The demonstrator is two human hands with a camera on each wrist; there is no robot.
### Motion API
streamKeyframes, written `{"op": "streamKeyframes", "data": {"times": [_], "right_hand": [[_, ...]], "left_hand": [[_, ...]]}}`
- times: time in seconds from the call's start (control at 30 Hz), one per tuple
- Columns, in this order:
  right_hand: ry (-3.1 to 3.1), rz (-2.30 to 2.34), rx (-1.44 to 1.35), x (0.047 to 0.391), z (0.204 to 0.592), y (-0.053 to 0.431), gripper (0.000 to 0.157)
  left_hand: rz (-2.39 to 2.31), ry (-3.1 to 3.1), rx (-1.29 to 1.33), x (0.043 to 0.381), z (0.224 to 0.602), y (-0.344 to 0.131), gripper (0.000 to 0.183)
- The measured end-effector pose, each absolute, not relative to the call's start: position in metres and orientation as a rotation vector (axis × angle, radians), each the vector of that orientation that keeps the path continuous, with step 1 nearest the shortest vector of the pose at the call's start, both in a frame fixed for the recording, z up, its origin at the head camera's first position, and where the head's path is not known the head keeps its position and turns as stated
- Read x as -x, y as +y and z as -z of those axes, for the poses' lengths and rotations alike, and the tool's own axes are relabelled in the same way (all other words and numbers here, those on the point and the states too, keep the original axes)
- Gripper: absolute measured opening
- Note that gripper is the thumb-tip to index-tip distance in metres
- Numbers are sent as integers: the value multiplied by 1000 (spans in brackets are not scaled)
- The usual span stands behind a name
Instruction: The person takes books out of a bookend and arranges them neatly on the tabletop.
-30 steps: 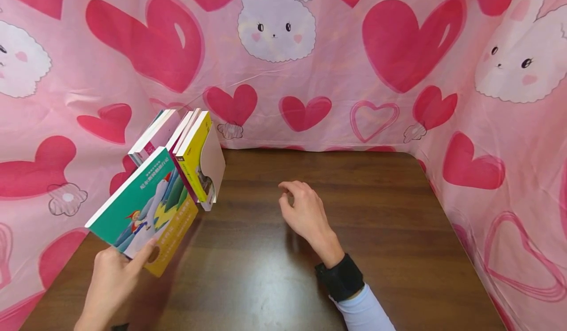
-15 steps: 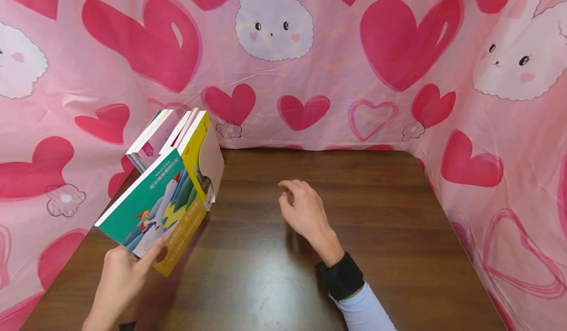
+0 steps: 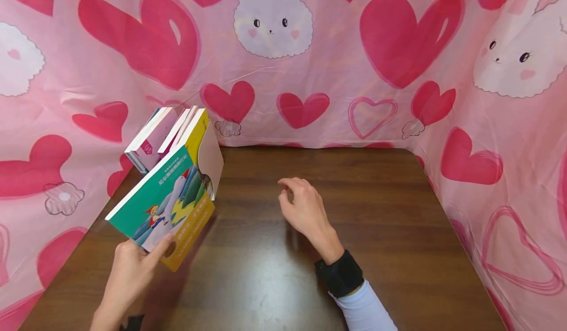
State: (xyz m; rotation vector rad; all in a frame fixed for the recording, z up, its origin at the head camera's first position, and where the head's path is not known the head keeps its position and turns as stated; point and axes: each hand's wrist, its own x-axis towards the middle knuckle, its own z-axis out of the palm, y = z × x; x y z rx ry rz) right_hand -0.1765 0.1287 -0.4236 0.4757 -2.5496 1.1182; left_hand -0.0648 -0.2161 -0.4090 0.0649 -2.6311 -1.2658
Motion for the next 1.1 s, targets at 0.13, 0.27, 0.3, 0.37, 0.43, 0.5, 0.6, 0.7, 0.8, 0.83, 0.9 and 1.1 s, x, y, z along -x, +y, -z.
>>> {"op": "streamKeyframes", "data": {"times": [0.13,0.27,0.3,0.37,0.43,0.5,0.6,0.7,0.8,0.83,0.9,1.1], "right_hand": [[-2552,-1114,-475,176,423,129,26],[-2549,-1111,-472,176,423,128,26],[-2548,-1113,-469,176,423,128,26],[-2550,-1115,-464,176,422,128,26],[-2556,-1122,-462,175,422,128,26],[-2561,-1127,-461,175,422,129,26],[-2559,-1125,-460,175,422,129,25],[-2552,-1126,-469,176,422,128,25],[-2553,-1123,-473,175,422,127,25],[-2552,-1121,-475,175,421,127,25],[-2551,-1115,-473,175,422,127,25],[-2545,-1120,-479,175,423,127,25]], "left_hand": [[1268,-2631,-42,68,408,-213,53],[1299,-2641,-43,71,407,-212,54],[1307,-2646,-45,71,407,-212,54],[1330,-2658,-56,72,406,-212,55],[1346,-2669,-65,72,407,-212,55],[1356,-2678,-66,73,407,-212,56],[1367,-2681,-53,73,408,-211,56],[1371,-2677,-42,74,409,-209,56],[1374,-2668,-38,75,409,-208,55],[1375,-2665,-38,75,409,-207,55],[1383,-2661,-30,76,409,-206,55],[1401,-2649,8,78,411,-202,55]]}}
